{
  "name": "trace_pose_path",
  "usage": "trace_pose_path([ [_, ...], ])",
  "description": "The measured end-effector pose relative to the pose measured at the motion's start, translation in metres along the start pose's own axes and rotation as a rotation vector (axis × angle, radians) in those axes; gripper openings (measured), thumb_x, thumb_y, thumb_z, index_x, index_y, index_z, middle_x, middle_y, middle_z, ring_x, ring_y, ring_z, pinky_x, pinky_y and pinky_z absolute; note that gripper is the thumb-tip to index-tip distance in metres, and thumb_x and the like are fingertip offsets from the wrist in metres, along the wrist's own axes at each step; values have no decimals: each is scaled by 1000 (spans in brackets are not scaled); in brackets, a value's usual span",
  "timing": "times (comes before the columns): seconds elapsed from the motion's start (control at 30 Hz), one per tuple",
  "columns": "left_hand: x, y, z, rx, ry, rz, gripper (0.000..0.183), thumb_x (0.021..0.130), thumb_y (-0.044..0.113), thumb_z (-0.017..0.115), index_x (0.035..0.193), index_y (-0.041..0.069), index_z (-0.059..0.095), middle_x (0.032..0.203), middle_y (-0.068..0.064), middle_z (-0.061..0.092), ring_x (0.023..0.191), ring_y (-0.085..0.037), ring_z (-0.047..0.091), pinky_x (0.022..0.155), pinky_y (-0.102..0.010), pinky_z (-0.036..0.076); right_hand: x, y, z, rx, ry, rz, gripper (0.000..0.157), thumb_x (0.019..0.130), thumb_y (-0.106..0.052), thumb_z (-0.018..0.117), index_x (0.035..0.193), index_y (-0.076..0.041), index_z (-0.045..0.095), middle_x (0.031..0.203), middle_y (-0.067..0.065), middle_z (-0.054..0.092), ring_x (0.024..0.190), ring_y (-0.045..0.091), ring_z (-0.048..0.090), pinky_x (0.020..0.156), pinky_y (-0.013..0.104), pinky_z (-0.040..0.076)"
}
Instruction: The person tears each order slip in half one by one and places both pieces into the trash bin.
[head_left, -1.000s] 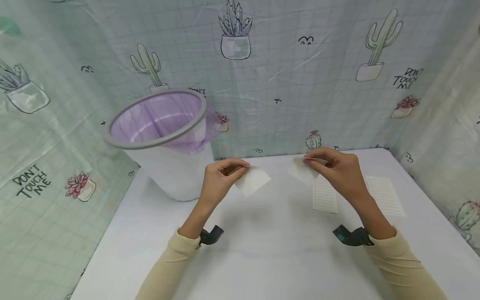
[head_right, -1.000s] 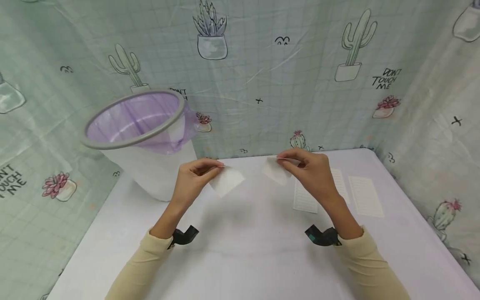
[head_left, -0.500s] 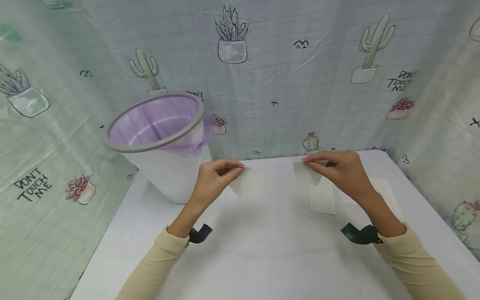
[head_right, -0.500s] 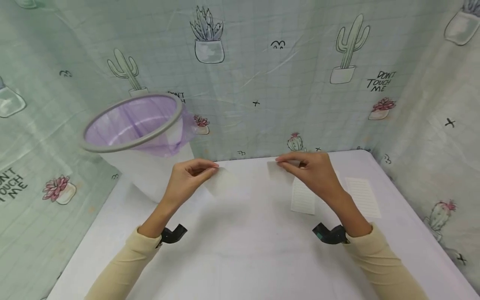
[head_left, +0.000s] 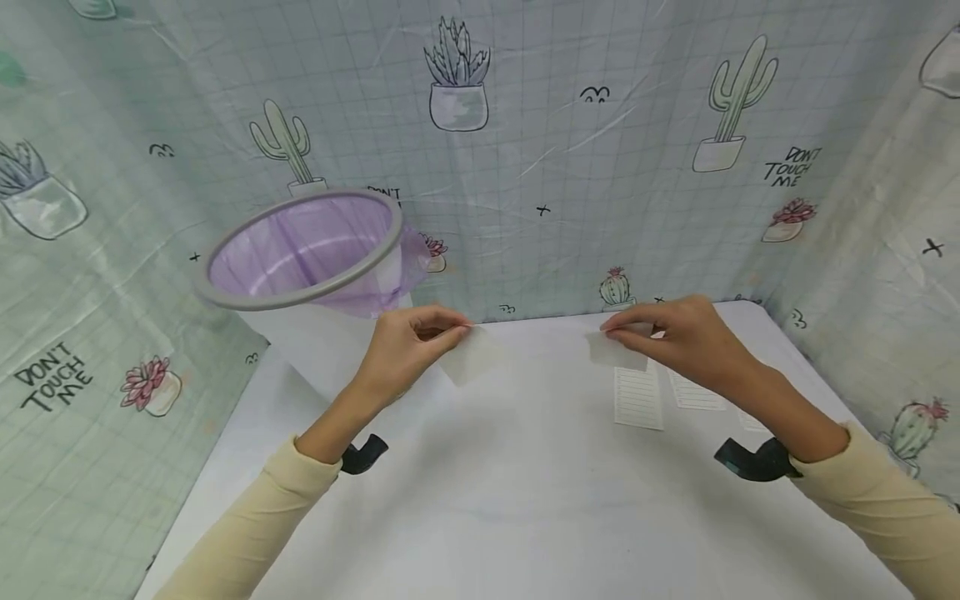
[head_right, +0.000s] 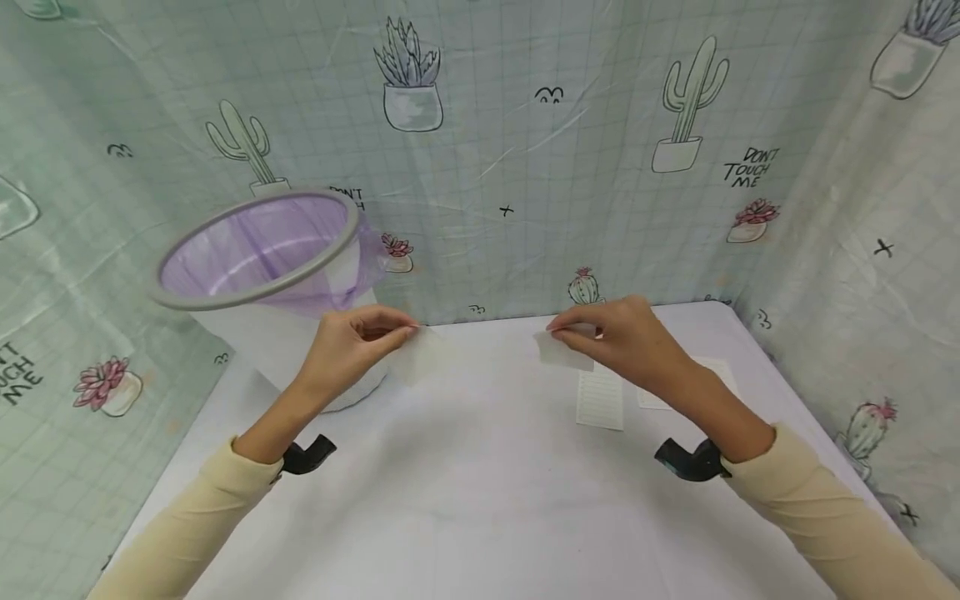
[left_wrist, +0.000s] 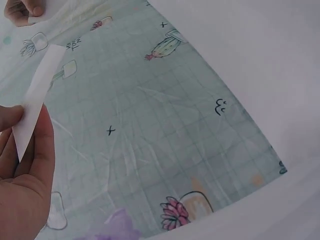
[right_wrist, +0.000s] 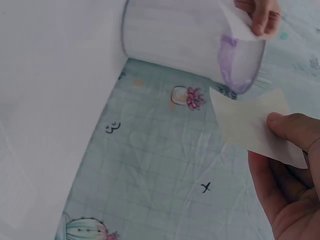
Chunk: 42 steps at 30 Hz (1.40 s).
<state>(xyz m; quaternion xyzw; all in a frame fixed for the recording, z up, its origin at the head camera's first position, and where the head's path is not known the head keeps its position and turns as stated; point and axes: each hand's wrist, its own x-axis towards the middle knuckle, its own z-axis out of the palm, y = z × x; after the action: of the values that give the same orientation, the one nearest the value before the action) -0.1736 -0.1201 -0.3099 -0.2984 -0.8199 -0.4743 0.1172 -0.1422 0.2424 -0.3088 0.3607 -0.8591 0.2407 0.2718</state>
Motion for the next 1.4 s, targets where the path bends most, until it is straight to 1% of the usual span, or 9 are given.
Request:
trace_pose_path([
  [0.1,1,1,-6,17,-30,13,8,91,9,77,99,8,80,95,-2,78,85,-13,74,75,-25,59,8,-3,-3,-5,-37,-52,27,76,5,84,94,-15,80,87,-6,78,59,-5,53,60,13,50],
  [0.23,1,-4,-14,64,-79,67,7,91,7,77,98,8,79,95,-1,77,87,-12,74,77,-25,59,19,-7,-8,-4,-71,-98,27,74,5,85,93,-13,81,84,-6,77,57,-6,50,54,11,43],
  [0.33,0,-7,-22,114,-119,94,7,91,5,76,96,8,79,95,0,77,89,-12,74,79,-25,59,25,-10,-12,-9,-107,-105,25,75,5,85,93,-12,81,83,-6,77,59,-4,56,53,10,43],
  [0.47,-4,-9,-32,156,-161,85,10,91,1,75,96,8,79,96,-1,77,91,-14,74,81,-26,59,33,-13,-15,-32,-153,-128,24,75,4,85,93,-12,81,85,-5,77,67,0,67,57,10,48],
  [0.67,-8,-6,-48,192,-194,91,11,91,-2,74,99,4,80,96,-6,78,90,-17,75,80,-28,60,47,-14,-17,-53,-161,-246,27,72,5,86,92,-12,80,84,-6,77,70,4,71,60,17,54],
  [0.77,-5,0,-55,226,-199,105,12,90,-3,75,97,4,80,94,-5,78,88,-16,75,79,-28,60,55,-16,-19,-60,-175,-283,28,71,7,86,91,-12,79,83,-6,77,72,5,71,62,20,56],
  [1.03,7,23,-63,293,-211,95,10,90,0,74,95,5,81,92,-4,78,86,-15,75,81,-33,60,69,-24,-33,-94,-209,-292,28,72,8,86,90,-12,77,83,-7,76,74,6,72,65,20,56],
  [1.23,8,35,-68,314,-213,106,11,89,-2,74,94,4,81,92,-4,78,88,-16,75,84,-34,60,74,-25,-41,-136,-204,-294,29,73,5,86,90,-17,77,83,-11,75,70,3,69,63,16,53],
  [1.4,8,41,-77,351,-222,133,11,89,-2,75,95,5,81,93,-3,78,88,-15,75,85,-34,59,78,-29,-47,-141,-235,-277,28,74,3,86,90,-19,78,84,-12,75,70,3,69,62,16,54],
])
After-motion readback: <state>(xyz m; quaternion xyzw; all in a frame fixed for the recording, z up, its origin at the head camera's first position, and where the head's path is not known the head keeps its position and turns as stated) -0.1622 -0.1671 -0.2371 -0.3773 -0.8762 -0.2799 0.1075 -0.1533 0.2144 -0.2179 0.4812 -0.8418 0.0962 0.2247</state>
